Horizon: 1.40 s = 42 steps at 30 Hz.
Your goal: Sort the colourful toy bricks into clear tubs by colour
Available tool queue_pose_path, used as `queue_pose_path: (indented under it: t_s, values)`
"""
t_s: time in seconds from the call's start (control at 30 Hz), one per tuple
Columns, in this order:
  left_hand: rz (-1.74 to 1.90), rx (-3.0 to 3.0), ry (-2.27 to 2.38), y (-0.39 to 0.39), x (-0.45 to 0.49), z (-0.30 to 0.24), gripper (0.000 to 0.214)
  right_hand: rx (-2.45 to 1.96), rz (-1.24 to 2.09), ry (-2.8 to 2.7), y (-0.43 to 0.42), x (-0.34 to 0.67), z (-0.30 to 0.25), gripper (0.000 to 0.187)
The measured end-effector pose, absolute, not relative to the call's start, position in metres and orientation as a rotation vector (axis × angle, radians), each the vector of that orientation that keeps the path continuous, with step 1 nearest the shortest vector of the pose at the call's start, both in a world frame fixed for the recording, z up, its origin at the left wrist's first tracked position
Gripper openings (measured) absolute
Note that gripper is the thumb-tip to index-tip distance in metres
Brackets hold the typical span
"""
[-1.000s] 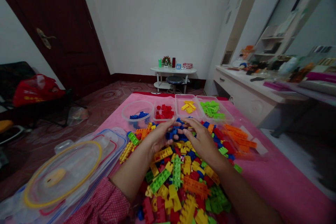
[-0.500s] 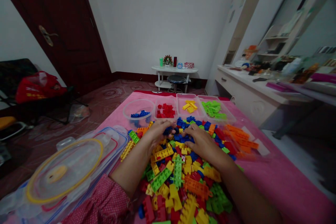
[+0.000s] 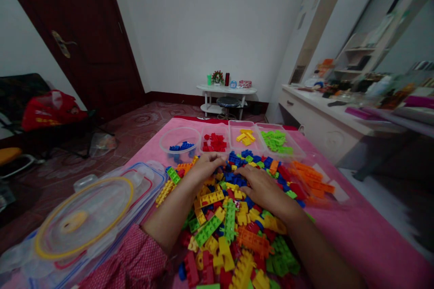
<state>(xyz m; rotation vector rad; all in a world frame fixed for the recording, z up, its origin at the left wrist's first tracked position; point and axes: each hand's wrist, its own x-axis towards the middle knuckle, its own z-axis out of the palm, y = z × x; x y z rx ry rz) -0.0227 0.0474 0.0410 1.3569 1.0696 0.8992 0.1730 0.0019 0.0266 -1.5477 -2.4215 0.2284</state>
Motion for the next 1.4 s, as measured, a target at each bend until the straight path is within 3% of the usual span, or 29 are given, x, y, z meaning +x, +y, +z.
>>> queue_pose_path:
  t_s: [0.17, 0.43, 0.53, 0.87, 1.07, 1.4]
  values:
    - [0.689, 2.067, 1.357, 0.042, -0.025, 0.034, 0.017, -1.534, 0.211, -2.412, 0.001, 0.171, 0.025, 0.041]
    - [0.566, 2.276, 1.458, 0.032, -0.017, 0.034, 0.018, -1.575, 0.131, -2.427, 0.003, 0.168, 0.018, 0.044]
    - [0.638, 2.159, 1.39, 0.036, -0.019, 0.036, 0.014, -1.548, 0.145, -2.366, 0.005, 0.172, 0.02, 0.041]
    - [0.727, 1.046, 0.895, 0.029, -0.011, 0.055, 0.033, -1.428, 0.234, -2.082, 0.0, 0.171, 0.062, 0.03]
    - [0.718, 1.187, 0.89, 0.021, -0.005, 0.054, 0.048, -1.351, 0.266, -2.077, -0.014, 0.156, 0.073, 0.03]
    - [0.766, 0.848, 0.743, 0.028, -0.009, 0.053, 0.026, -1.224, 0.833, -1.715, -0.007, 0.166, 0.075, 0.017]
